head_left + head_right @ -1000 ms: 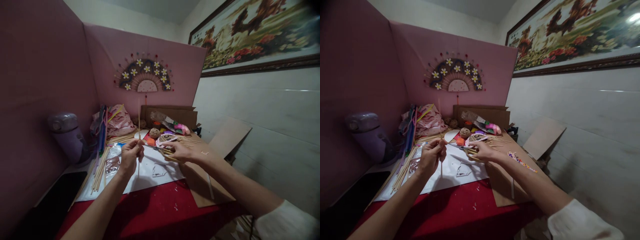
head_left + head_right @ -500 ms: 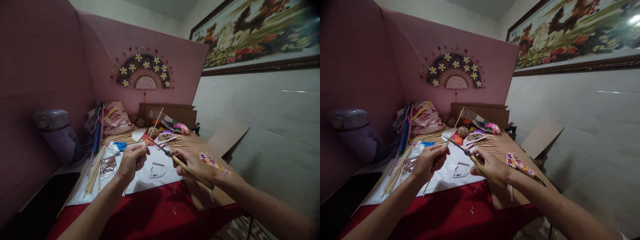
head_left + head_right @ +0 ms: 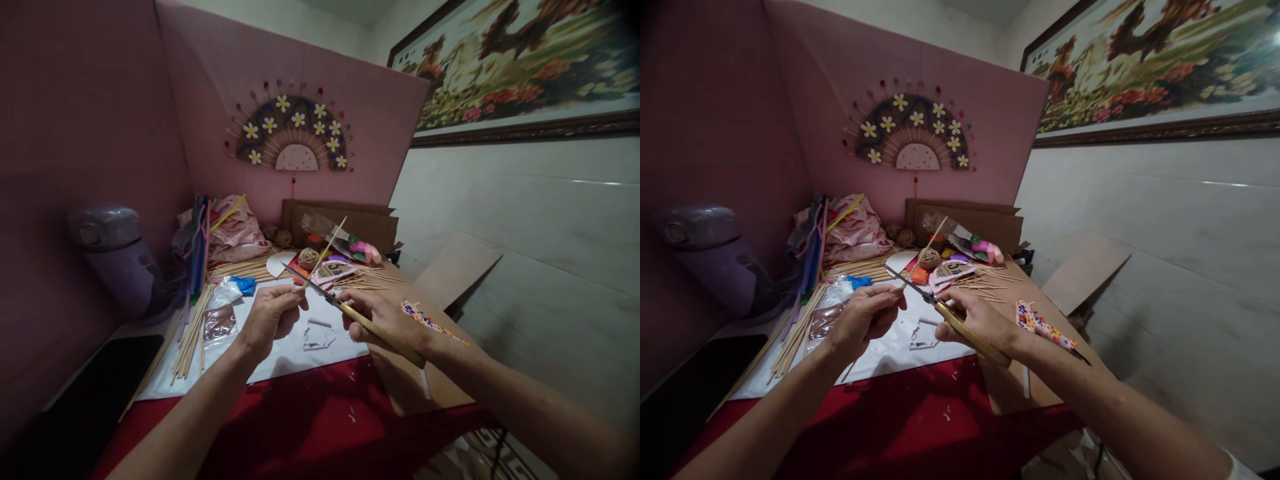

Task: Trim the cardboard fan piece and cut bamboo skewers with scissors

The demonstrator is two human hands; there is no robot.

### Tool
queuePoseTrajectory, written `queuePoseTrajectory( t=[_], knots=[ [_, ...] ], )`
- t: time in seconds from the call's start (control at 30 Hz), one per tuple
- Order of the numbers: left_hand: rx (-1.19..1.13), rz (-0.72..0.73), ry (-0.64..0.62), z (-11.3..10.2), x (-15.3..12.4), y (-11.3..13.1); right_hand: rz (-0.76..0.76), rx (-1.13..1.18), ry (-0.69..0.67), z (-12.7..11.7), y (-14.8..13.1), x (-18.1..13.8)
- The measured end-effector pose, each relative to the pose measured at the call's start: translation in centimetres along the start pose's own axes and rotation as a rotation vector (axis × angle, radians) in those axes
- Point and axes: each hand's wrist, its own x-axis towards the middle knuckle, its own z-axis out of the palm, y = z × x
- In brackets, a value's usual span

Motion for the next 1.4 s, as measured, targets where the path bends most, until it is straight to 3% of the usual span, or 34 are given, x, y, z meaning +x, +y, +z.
queuePoseTrajectory(
  t=[0.3, 0.8, 0.9, 1.1, 1.17, 1.27, 1.4],
  knots=[
    [0.082, 0.004, 0.034, 0.1, -0.1, 0.1, -0.025, -0.085, 0.01, 0.0, 0.4, -0.2],
    [0.213, 0.047, 0.053, 0.0, 0.2, -0.2, 0.021, 0.012, 0.08, 1.3, -0.1, -0.6],
    [0.394, 0.185, 0.1, 0.1, 0.2, -0.7, -0.003, -0.032, 0.116, 1.4, 0.1, -0.6],
    [0.889, 0.695, 0.339, 0.5, 0.1, -1.7, -0.005, -0.006, 0.138, 1.7, 0.7, -0.5],
    [0.935, 0.744, 0.365, 0.5, 0.1, -1.7, 0.005, 0.006, 0.141, 2.0, 0.8, -0.6],
    [0.865, 0.604, 0.334, 0.3, 0.2, -1.5, 0.025, 0.026, 0.137, 2.3, 0.6, -0.8],
    [0.497, 0.21, 0.206, 0.1, 0.2, -0.7, 0.035, 0.007, 0.143, 2.5, 0.1, -1.0]
  ],
)
